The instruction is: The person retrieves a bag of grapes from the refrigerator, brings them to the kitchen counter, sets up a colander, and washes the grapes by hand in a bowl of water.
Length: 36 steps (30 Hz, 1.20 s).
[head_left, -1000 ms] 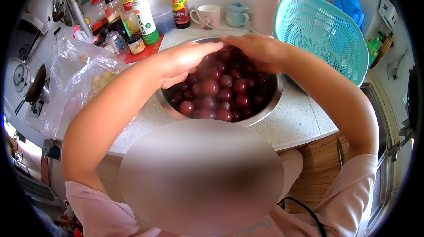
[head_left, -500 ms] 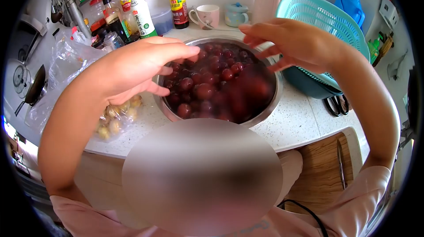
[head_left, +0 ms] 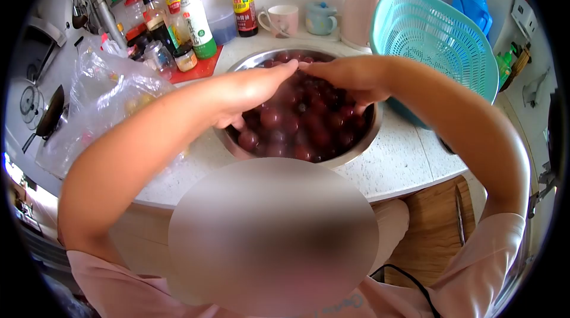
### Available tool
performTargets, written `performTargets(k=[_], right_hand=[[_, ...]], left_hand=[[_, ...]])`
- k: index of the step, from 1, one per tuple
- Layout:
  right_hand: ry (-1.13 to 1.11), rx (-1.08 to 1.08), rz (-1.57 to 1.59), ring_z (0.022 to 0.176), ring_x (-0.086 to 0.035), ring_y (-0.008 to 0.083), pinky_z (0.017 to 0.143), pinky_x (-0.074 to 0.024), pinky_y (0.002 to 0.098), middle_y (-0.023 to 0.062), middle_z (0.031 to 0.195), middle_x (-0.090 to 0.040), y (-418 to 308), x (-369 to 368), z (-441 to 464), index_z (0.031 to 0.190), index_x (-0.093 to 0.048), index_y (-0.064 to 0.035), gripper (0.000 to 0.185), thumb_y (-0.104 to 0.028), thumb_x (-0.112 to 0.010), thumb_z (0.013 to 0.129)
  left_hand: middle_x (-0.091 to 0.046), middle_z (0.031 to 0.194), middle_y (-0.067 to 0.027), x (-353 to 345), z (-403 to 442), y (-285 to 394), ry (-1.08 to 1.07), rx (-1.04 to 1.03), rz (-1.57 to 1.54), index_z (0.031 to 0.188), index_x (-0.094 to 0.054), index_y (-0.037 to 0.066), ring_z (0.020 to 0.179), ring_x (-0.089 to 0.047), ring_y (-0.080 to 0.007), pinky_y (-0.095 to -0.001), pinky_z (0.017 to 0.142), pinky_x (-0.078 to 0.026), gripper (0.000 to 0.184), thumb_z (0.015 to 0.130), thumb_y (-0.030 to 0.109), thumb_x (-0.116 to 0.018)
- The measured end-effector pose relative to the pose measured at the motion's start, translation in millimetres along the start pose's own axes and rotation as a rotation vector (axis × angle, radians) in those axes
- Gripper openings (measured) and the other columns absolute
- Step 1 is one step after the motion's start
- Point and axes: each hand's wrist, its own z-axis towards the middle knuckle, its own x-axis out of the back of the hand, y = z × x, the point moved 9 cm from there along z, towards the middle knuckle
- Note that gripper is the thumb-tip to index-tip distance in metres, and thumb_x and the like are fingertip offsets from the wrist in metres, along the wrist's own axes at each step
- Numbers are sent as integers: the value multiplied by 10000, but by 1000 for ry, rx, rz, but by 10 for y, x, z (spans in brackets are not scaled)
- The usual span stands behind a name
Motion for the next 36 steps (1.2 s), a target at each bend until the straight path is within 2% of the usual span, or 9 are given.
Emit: performTargets(k=[4,7,12,16,19,27,29,34,36], right_hand=[[53,15,201,1402,-467,293,1081,-428,553,142,1570,-423,122,24,189,1573,-332,-146,728,-635,-372,1037],[62,66,357,1384,-479,292,1080,-427,553,137,1538,-460,95,29,130,1545,-376,-130,709,-626,-386,1038],[26,230,388,1285,-544,303,1031,-470,541,135,1444,-525,-100,40,-48,1462,-478,-83,676,-607,-402,1041],[15,266,338,1211,-568,303,999,-491,524,136,1383,-540,-233,64,-172,1344,-576,-31,655,-591,-430,1038],[111,323,249,1183,-575,303,969,-513,509,156,1316,-568,-362,156,-340,1238,-633,8,639,-576,-490,1023],[169,338,-31,1022,-598,320,954,-543,502,213,1221,-544,-540,473,-730,1218,-583,106,733,-588,-549,987],[195,295,-52,998,-602,327,960,-541,502,215,1201,-542,-468,619,-485,1260,-545,124,770,-596,-541,987],[233,82,-77,1277,-524,395,1073,-439,528,272,1402,-510,-229,504,65,1465,-394,84,883,-656,-467,989],[220,42,-93,1388,-414,416,1119,-365,548,267,1507,-413,-207,450,149,1521,-349,27,894,-686,-422,987]], left_hand=[[-516,1478,-98,-113,165,-83,-100,-64,-290,1540,-370,149,1290,-569,-242,-541,1096,-439,751,1006,676,-410],[-576,1397,-94,-178,79,-56,-107,-138,-431,1487,-427,148,1175,-641,-221,-477,1005,-525,695,1011,654,-427],[-495,1405,-115,-88,-75,39,-146,-170,-455,1388,-494,87,1291,-514,-249,-520,1035,-476,670,975,611,-559],[-521,1261,-98,61,-171,161,-79,-220,-428,1281,-574,90,1155,-531,-247,-519,982,-486,564,957,548,-624],[-501,1277,-101,142,-384,404,-73,-387,-410,1316,-550,94,1151,-519,-244,-512,969,-489,580,956,543,-626],[-462,1367,-151,603,-397,221,76,-297,-262,1423,-447,3,1178,-521,-241,-486,1007,-454,760,947,566,-631],[-361,1521,-243,556,-252,100,96,-195,-250,1467,-392,-44,1376,-404,-324,-520,1141,-321,822,965,577,-589],[-203,1635,-282,341,-51,146,105,-149,-191,1588,-274,56,1550,-131,-375,-553,1229,-107,835,999,610,-484],[-201,1649,-240,265,112,150,15,-196,-119,1593,-284,103,1543,-156,-360,-563,1224,-113,794,1011,619,-441]])
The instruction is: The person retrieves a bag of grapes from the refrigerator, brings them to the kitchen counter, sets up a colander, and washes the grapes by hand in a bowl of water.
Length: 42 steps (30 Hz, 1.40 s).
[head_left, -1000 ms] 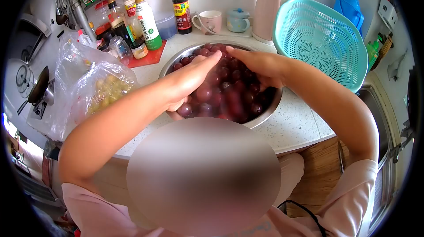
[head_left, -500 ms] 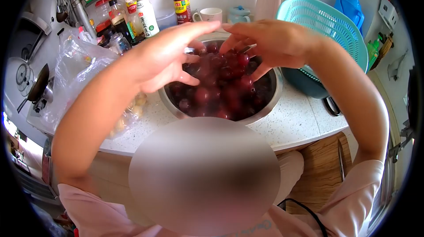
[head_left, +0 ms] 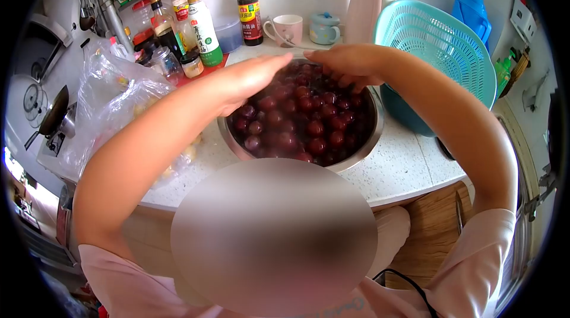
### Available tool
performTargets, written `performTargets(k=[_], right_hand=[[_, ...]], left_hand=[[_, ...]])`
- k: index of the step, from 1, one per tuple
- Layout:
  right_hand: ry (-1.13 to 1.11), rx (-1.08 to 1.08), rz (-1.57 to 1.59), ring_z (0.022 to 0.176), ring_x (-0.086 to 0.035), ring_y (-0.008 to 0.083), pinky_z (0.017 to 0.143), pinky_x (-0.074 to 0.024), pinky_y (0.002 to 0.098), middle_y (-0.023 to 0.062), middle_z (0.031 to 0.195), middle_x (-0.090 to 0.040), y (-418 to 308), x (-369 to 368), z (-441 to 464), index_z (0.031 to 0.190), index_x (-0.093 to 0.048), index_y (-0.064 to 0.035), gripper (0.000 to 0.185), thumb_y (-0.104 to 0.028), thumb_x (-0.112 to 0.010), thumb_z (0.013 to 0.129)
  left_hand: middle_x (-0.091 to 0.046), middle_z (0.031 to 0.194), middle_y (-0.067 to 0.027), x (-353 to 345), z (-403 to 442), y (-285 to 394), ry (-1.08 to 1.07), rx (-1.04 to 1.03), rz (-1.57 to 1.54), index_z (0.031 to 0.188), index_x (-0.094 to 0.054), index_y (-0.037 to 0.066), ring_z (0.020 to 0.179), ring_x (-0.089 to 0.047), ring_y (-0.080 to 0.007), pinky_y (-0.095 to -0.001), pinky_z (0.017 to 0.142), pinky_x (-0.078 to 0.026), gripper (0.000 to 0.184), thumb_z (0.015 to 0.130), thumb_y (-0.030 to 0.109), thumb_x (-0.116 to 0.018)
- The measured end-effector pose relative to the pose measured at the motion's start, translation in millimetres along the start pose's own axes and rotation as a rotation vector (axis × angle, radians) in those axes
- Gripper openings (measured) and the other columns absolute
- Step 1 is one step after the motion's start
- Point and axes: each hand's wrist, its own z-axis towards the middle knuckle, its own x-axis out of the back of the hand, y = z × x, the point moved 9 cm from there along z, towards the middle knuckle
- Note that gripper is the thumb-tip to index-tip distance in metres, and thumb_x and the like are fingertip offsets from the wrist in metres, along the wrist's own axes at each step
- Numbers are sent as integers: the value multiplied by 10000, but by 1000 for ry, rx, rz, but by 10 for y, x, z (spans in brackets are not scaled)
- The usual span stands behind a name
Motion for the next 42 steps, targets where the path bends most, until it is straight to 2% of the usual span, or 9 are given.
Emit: performTargets(k=[2,5,11,20,22,29,35,38,42], right_hand=[[-60,-37,3,1505,-249,465,1180,-254,606,238,1650,-235,-8,-87,10,1590,-307,-73,882,-710,-369,983],[-68,-52,18,1495,-297,424,1191,-239,582,197,1655,-255,50,-149,161,1572,-355,-83,868,-724,-317,988],[-29,76,211,1354,-471,298,1158,-350,408,213,1456,-503,84,-259,426,1398,-540,5,819,-692,-346,1013],[-216,253,172,1375,-440,311,1125,-361,454,191,1499,-450,-254,-255,-185,1453,-486,-49,817,-713,-336,1002],[-157,290,190,1264,-509,265,1070,-418,419,161,1363,-554,-240,-208,-204,1395,-539,-7,817,-706,-376,1003],[-122,301,120,1191,-543,252,1051,-428,409,187,1360,-544,-288,-101,-879,1322,-559,57,886,-744,-435,966],[-118,127,159,1144,-596,198,991,-485,320,152,1336,-570,-112,-23,-982,1362,-497,18,797,-685,-464,989],[-305,44,141,1299,-538,334,1135,-412,428,247,1469,-468,-66,-169,-817,1547,-285,0,922,-717,-420,984],[-341,11,95,1419,-425,401,1167,-355,514,247,1598,-326,70,-303,-293,1600,-224,-91,911,-747,-344,980]], left_hand=[[-177,1679,-160,74,282,-184,55,9,103,1583,-315,112,1545,-149,-333,-575,1223,-78,769,1024,638,-376],[-157,1688,-138,-112,307,-180,-227,41,-33,1561,-361,117,1543,-157,-315,-579,1222,-75,762,1020,654,-374],[-283,1641,-131,-132,275,-105,-35,-16,7,1505,-442,134,1492,-272,-287,-515,1221,-176,749,993,681,-430],[-584,1261,-65,-48,-8,163,-156,-120,-189,1231,-589,87,1162,-552,-194,-392,1037,-415,596,976,624,-555],[-615,1222,-46,-29,-147,213,-198,-126,-226,1242,-605,90,1074,-590,-151,-349,967,-455,505,1020,537,-537],[-633,1222,-29,75,-518,186,-105,-117,-216,1295,-612,85,1126,-575,-140,-335,973,-457,442,1034,438,-567],[-540,1390,-135,218,-683,-29,59,18,-151,1351,-553,75,1252,-527,-204,-363,1038,-432,529,1008,476,-600],[-462,1477,-191,111,-489,-122,-149,113,-231,1440,-440,54,1320,-483,-267,-405,1107,-390,634,1010,497,-586],[-411,1529,-200,-100,-215,-173,-227,84,-201,1497,-337,39,1394,-415,-293,-420,1170,-327,708,1019,515,-553]])
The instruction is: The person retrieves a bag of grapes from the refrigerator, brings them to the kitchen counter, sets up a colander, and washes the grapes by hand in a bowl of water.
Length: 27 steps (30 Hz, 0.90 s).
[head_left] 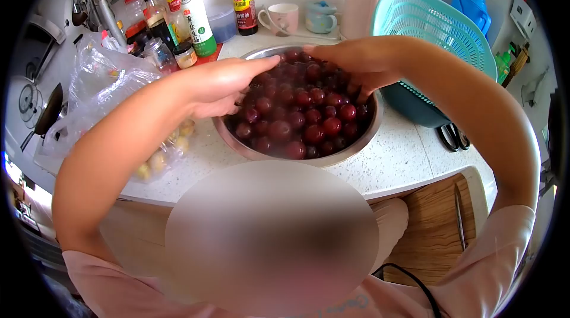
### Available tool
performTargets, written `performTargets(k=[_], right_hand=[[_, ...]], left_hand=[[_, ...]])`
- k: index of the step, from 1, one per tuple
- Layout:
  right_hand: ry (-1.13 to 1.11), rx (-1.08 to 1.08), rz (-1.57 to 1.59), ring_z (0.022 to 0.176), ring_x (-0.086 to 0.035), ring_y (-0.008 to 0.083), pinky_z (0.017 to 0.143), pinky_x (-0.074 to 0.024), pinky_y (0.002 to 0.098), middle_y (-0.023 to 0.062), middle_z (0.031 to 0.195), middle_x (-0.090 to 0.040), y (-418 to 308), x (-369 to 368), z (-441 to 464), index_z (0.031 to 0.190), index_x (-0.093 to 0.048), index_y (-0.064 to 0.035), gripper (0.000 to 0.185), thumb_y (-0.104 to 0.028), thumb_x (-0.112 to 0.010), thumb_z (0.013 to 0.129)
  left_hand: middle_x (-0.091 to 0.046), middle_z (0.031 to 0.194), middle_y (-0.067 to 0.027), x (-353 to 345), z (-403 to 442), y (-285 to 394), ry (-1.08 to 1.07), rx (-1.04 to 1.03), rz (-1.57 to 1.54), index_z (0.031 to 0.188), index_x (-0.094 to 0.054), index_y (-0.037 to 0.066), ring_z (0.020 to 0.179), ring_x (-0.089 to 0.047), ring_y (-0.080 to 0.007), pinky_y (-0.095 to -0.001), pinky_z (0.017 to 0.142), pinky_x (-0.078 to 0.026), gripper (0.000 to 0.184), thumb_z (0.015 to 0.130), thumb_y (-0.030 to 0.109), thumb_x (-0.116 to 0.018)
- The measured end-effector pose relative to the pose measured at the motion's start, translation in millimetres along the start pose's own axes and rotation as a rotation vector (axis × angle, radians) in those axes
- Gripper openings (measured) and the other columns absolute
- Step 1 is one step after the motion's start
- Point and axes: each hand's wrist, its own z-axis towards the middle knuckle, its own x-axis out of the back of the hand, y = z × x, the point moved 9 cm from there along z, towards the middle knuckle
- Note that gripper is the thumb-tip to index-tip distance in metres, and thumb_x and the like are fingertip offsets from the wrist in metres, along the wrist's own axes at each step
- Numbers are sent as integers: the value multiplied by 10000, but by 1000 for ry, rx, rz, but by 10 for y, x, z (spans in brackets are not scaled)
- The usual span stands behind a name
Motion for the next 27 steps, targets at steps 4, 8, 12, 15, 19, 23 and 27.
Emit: performTargets(k=[4,8,12,15,19,23,27], right_hand=[[250,-75,-41,1460,-376,394,1184,-319,540,191,1639,-290,-36,11,97,1598,-284,-147,820,-716,-297,1007],[274,46,95,1425,-442,310,1191,-329,479,140,1603,-384,35,44,258,1544,-404,-129,717,-635,-311,1044],[292,108,214,1332,-531,262,1182,-353,380,132,1462,-558,123,54,546,1471,-489,-86,670,-589,-341,1053],[153,86,372,1386,-480,269,1186,-346,383,134,1514,-503,77,-47,486,1466,-499,-91,689,-614,-341,1046],[237,188,335,1326,-491,257,1121,-393,387,152,1469,-507,-141,9,83,1403,-554,-76,718,-657,-360,1029],[261,233,128,1210,-516,230,1049,-419,373,137,1328,-552,-258,-24,-260,1336,-598,-51,762,-703,-389,1003],[207,266,68,1144,-526,213,1019,-421,351,104,1235,-570,-301,-125,-403,1281,-619,-5,804,-724,-413,986]], left_hand=[[-370,1559,-193,77,230,-26,126,-8,138,1530,-318,64,1430,-372,-284,-404,1199,-279,792,994,608,-526],[-346,1584,-172,-56,280,-24,-23,6,87,1522,-369,99,1451,-341,-264,-406,1223,-217,829,961,694,-505],[-381,1571,-141,-47,396,50,96,-93,144,1441,-464,98,1445,-354,-242,-393,1209,-238,775,954,699,-513],[-480,1483,-129,-70,287,176,71,-164,144,1408,-493,79,1360,-449,-231,-380,1166,-309,754,964,687,-510],[-600,1292,-94,-86,158,249,-28,-205,54,1344,-546,67,1175,-554,-203,-346,1083,-386,673,995,640,-496],[-635,1214,-84,15,17,278,49,-230,119,1255,-615,43,1121,-580,-193,-324,1059,-407,592,1031,575,-481],[-636,1239,-96,-11,-183,348,112,-293,80,1233,-642,9,1185,-568,-189,-339,1094,-397,565,1056,516,-470]])
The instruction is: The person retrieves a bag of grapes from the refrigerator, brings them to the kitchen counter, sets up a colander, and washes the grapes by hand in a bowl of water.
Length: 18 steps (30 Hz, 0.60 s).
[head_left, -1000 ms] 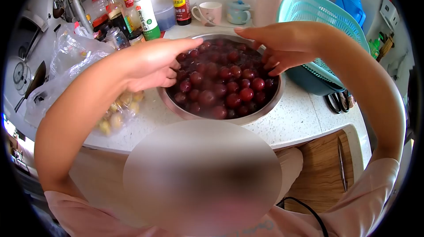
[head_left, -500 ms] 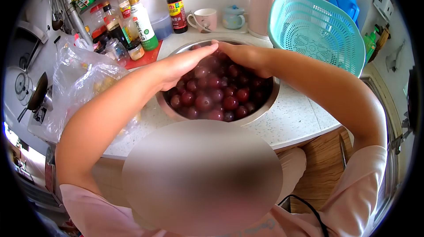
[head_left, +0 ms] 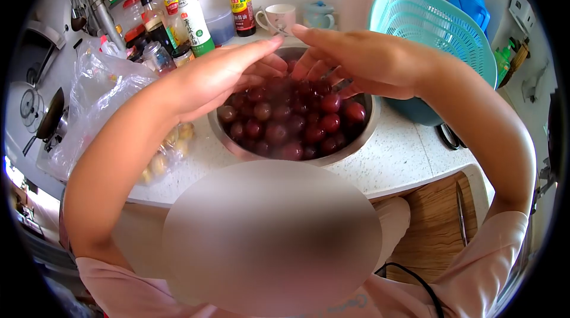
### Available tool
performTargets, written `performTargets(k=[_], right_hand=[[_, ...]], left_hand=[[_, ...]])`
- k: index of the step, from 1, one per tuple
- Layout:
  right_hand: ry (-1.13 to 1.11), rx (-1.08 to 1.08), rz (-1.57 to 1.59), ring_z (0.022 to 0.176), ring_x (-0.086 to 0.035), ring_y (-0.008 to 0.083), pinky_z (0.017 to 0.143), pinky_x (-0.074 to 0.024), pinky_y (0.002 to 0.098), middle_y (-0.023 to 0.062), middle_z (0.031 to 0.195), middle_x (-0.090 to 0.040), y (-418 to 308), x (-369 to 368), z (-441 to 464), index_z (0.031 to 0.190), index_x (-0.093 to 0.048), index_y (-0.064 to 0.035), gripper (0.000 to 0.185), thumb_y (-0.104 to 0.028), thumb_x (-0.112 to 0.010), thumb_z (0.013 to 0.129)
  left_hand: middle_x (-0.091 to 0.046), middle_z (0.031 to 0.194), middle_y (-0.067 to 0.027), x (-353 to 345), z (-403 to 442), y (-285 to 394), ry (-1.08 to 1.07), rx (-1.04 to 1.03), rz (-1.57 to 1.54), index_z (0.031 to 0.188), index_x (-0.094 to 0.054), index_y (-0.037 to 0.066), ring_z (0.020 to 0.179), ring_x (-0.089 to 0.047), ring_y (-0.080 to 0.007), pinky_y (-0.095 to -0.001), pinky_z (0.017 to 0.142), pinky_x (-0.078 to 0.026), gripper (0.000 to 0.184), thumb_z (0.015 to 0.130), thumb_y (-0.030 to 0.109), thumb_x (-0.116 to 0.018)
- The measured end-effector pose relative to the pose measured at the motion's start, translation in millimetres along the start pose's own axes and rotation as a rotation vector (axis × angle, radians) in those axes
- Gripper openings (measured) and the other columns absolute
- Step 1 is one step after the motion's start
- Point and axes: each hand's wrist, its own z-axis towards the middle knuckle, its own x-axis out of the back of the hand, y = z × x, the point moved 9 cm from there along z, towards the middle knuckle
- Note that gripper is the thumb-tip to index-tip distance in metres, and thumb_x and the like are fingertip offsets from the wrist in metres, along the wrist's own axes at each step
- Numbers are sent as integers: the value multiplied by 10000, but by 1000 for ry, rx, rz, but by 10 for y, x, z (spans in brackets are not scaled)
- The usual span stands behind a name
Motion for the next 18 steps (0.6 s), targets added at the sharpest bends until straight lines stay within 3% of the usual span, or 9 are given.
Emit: performTargets(k=[4,7,9,12,16,18], right_hand=[[79,16,-61,1138,-526,229,1012,-430,359,136,1245,-556,-83,49,-146,1334,-564,16,829,-722,-427,983],[135,-60,-19,1233,-505,268,1065,-415,416,196,1329,-523,-20,131,-207,1442,-452,17,860,-712,-420,988],[52,-138,138,1346,-466,304,1126,-383,475,251,1425,-480,88,55,-193,1513,-355,23,894,-702,-413,993],[114,-253,115,1443,-392,333,1184,-319,531,258,1536,-402,335,60,-14,1557,-291,-13,880,-686,-402,1001],[-23,-264,43,1476,-361,324,1211,-288,524,177,1607,-352,524,-13,407,1579,-310,-114,824,-697,-376,1000],[-56,-247,71,1472,-373,308,1218,-279,511,130,1617,-355,508,-67,549,1584,-322,-166,788,-699,-354,1004]], left_hand=[[-593,1320,-126,45,-122,48,102,-65,134,1342,-574,-17,1245,-533,-214,-349,1136,-369,627,1041,528,-499],[-515,1431,-164,116,-282,2,233,104,133,1423,-481,-30,1310,-496,-240,-345,1163,-337,731,1008,568,-539],[-449,1496,-197,113,-243,-155,177,207,138,1462,-421,-45,1381,-431,-266,-360,1187,-299,797,993,587,-550],[-389,1562,-201,-7,-158,-252,124,319,110,1498,-388,-34,1456,-348,-275,-380,1212,-253,809,1002,592,-520],[-375,1594,-148,-151,369,-646,-115,246,58,1534,-393,44,1480,-314,-258,-387,1220,-222,756,1027,602,-440],[-388,1597,-118,-167,432,-598,7,262,183,1549,-390,85,1475,-330,-248,-374,1217,-223,737,1032,610,-406]])
